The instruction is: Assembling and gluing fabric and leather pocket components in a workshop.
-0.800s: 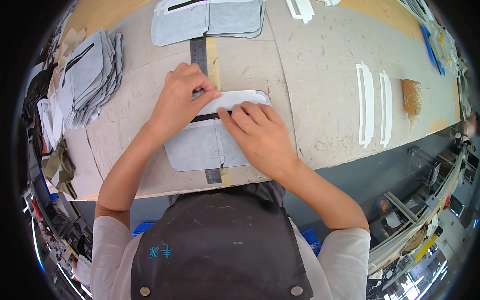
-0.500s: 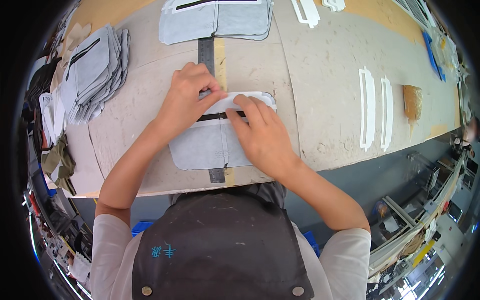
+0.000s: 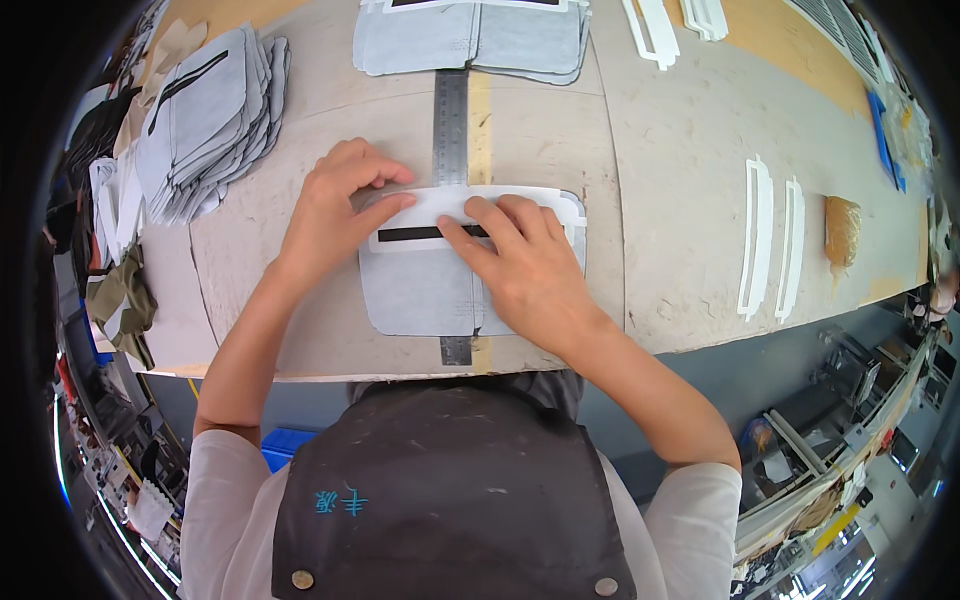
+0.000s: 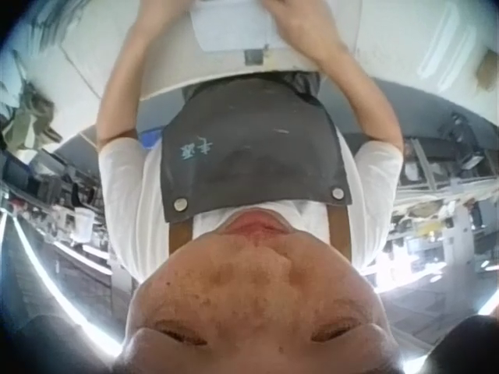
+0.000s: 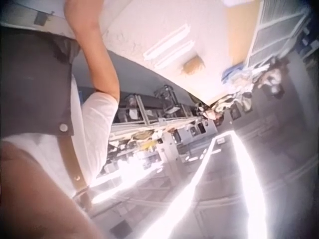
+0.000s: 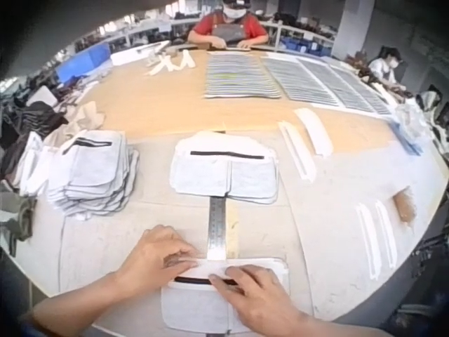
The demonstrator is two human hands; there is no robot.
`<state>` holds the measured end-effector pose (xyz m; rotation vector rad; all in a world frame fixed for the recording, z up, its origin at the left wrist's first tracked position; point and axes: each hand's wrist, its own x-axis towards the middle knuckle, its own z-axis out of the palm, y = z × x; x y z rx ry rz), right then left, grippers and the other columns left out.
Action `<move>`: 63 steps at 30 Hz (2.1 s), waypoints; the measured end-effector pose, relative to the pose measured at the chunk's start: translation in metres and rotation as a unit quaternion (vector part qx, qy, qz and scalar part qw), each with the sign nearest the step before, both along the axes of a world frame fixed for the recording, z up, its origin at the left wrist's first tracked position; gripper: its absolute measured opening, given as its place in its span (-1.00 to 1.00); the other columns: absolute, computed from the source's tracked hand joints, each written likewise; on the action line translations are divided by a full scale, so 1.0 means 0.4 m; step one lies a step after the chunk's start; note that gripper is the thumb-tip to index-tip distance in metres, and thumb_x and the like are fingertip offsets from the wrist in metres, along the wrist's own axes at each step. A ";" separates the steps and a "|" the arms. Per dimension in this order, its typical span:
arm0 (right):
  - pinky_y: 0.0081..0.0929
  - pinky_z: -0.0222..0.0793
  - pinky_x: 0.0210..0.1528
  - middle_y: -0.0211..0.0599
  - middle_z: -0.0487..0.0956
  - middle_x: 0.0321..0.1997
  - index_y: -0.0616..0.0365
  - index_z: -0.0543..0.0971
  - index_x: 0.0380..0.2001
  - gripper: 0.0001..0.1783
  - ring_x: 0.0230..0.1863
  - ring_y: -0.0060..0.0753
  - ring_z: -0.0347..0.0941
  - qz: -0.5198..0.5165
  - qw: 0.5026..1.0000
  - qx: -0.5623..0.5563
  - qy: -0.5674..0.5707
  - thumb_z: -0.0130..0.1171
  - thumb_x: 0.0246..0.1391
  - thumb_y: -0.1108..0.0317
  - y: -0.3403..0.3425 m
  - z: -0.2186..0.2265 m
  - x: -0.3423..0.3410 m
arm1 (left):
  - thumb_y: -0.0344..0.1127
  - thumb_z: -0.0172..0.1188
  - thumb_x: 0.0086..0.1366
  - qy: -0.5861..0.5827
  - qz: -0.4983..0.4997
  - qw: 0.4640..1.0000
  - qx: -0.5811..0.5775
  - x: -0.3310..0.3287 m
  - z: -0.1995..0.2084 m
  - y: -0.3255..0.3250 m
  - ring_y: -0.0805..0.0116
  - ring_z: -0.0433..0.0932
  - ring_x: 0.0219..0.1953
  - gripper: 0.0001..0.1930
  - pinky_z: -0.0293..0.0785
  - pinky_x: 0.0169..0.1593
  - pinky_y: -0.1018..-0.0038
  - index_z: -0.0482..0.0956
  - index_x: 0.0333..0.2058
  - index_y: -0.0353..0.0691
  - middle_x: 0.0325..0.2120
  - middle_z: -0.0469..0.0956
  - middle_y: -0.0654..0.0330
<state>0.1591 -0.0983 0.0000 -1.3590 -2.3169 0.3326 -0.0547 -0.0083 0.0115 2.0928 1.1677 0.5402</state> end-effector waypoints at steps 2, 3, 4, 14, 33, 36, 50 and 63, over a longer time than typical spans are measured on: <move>-0.30 0.24 0.04 -0.29 0.37 0.05 0.04 0.53 0.03 -0.39 0.01 -0.19 0.27 0.012 1.000 -0.019 -0.006 0.08 -0.21 0.64 0.002 -0.002 0.001 | -0.51 0.34 0.04 0.004 -0.003 0.999 0.034 -0.015 -0.005 -0.013 0.36 0.40 -0.37 -0.84 0.37 -0.34 0.47 0.62 -0.35 -0.23 -0.45 0.43 0.25; -0.30 0.24 0.04 -0.29 0.37 0.05 0.04 0.53 0.03 -0.39 0.01 -0.19 0.27 0.014 1.000 -0.019 -0.005 0.08 -0.21 0.64 0.002 0.000 0.000 | -0.51 0.34 0.04 0.005 -0.001 0.999 0.035 -0.018 -0.006 -0.019 0.36 0.40 -0.37 -0.84 0.37 -0.34 0.47 0.62 -0.35 -0.23 -0.45 0.43 0.25; -0.29 0.23 0.05 -0.29 0.37 0.06 0.03 0.53 0.03 -0.38 0.01 -0.18 0.27 0.010 0.999 -0.031 -0.006 0.08 -0.22 0.65 0.002 0.004 -0.001 | -0.47 0.36 0.03 -0.007 0.013 1.000 0.025 -0.019 -0.008 -0.024 0.35 0.39 -0.35 -0.85 0.28 -0.25 0.43 0.62 -0.38 -0.17 -0.47 0.43 0.30; -0.27 0.21 0.05 -0.28 0.35 0.06 0.02 0.52 0.05 -0.35 0.01 -0.16 0.27 0.006 0.999 -0.029 -0.013 0.08 -0.22 0.67 0.001 0.001 -0.004 | -0.44 0.37 -0.02 -0.002 0.011 0.995 0.097 -0.029 -0.025 -0.039 0.35 0.38 -0.32 -0.85 0.18 -0.17 0.38 0.59 -0.45 -0.09 -0.49 0.39 0.35; -0.29 0.23 0.13 -0.24 0.33 0.20 0.15 0.48 0.05 -0.41 0.08 -0.16 0.28 0.014 0.999 -0.027 -0.037 0.10 -0.20 0.59 -0.009 -0.005 0.013 | -0.30 0.23 0.14 0.144 -0.106 0.968 0.174 0.024 -0.020 -0.203 0.03 0.25 0.25 -0.42 0.25 0.23 0.21 0.34 0.11 -0.47 0.19 0.28 -0.11; -0.28 0.22 0.18 -0.23 0.34 0.22 0.24 0.46 0.07 -0.40 0.16 -0.18 0.26 -0.038 0.998 -0.036 -0.023 0.10 -0.20 0.59 -0.018 0.006 0.021 | -0.32 0.29 0.06 0.147 -0.084 0.976 0.134 0.045 0.006 -0.188 0.06 0.24 0.26 -0.37 0.26 0.21 0.25 0.35 0.11 -0.44 0.22 0.28 0.00; -0.25 0.14 0.26 -0.23 0.25 0.35 0.25 0.31 0.22 -0.31 0.32 -0.13 0.16 -0.005 0.997 -0.072 -0.038 0.04 -0.09 0.61 -0.011 0.014 0.028 | -0.23 0.29 0.10 0.096 -0.101 0.981 0.137 0.086 -0.031 -0.163 0.05 0.14 0.32 -0.34 0.10 0.33 0.17 0.31 0.14 -0.43 0.24 0.21 -0.04; -0.29 -0.10 0.43 -0.24 0.15 0.41 0.19 0.19 0.30 -0.33 0.44 -0.26 -0.01 0.022 0.986 -0.117 -0.114 0.08 0.14 0.27 -0.017 0.043 0.072 | -0.09 0.28 0.11 0.149 -0.081 0.981 0.096 0.017 -0.015 -0.176 0.08 0.05 0.38 -0.24 -0.02 0.38 0.20 0.24 0.21 -0.32 0.30 0.13 -0.02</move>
